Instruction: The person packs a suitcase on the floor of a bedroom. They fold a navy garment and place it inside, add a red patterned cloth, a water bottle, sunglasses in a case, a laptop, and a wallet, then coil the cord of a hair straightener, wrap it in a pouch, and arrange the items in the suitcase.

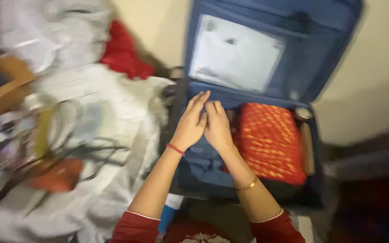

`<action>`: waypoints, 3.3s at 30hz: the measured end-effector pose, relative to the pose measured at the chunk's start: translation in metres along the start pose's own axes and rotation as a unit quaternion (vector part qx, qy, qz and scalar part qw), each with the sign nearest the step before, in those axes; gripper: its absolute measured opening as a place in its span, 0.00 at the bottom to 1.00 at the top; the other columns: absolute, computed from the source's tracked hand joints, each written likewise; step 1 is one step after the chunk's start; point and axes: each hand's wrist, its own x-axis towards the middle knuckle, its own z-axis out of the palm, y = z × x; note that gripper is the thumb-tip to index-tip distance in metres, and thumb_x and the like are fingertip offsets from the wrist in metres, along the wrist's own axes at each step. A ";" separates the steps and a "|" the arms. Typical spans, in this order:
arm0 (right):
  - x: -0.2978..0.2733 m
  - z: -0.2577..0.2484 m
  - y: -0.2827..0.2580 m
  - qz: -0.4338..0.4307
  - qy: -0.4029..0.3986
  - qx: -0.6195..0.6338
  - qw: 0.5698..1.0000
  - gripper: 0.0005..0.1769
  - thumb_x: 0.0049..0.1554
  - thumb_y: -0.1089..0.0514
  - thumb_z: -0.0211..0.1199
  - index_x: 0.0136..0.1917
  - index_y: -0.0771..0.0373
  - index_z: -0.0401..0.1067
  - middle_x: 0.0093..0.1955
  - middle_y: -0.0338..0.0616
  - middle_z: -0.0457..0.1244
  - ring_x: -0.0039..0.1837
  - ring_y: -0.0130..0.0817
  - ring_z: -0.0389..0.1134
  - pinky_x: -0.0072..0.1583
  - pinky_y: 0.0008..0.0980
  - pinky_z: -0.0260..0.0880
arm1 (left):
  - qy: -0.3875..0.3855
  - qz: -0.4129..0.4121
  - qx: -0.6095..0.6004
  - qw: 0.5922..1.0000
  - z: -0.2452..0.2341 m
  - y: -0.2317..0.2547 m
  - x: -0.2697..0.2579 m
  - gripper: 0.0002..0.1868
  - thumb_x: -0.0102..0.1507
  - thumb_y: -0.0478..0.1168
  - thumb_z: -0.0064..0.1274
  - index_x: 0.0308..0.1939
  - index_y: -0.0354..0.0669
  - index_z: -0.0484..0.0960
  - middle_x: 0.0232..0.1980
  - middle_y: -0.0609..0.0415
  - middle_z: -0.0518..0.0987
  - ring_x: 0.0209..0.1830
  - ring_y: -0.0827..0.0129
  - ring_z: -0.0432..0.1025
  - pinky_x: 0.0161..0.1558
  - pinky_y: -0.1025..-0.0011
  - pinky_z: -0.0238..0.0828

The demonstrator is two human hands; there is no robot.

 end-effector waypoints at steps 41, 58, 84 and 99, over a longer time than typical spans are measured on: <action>0.076 0.123 -0.169 -0.146 -0.290 0.156 0.933 0.33 0.52 0.53 0.70 0.68 0.61 0.69 0.59 0.50 0.67 0.56 0.45 0.72 0.57 0.37 0.73 | 0.181 -0.177 -0.285 0.924 -0.263 -0.102 -0.108 0.34 0.52 0.34 0.73 0.58 0.42 0.71 0.50 0.55 0.74 0.51 0.70 0.70 0.52 0.71 0.72; 0.046 -0.006 -0.115 -0.148 -0.179 0.127 0.965 0.36 0.44 0.71 0.57 0.66 0.51 0.74 0.77 0.54 0.55 0.72 0.50 0.57 0.64 0.36 0.67 | -0.089 -0.236 -0.636 0.729 -0.109 -0.070 -0.061 0.36 0.73 0.66 0.35 0.68 0.37 0.69 0.56 0.43 0.76 0.52 0.54 0.73 0.52 0.56 0.75; 0.029 -0.089 0.006 0.217 -0.232 0.385 0.867 0.23 0.61 0.52 0.64 0.63 0.70 0.74 0.52 0.42 0.70 0.53 0.26 0.70 0.56 0.29 0.72 | -0.118 -0.106 -0.718 0.678 -0.026 -0.047 -0.043 0.25 0.63 0.28 0.54 0.65 0.35 0.69 0.60 0.42 0.78 0.64 0.54 0.73 0.64 0.53 0.71; 0.016 -0.118 0.004 0.169 -0.186 0.393 0.884 0.24 0.60 0.53 0.66 0.65 0.69 0.72 0.58 0.44 0.69 0.60 0.30 0.70 0.64 0.33 0.70 | -0.144 -0.121 -0.719 0.669 0.001 -0.026 -0.019 0.35 0.60 0.29 0.59 0.71 0.37 0.63 0.65 0.44 0.74 0.67 0.55 0.71 0.66 0.53 0.69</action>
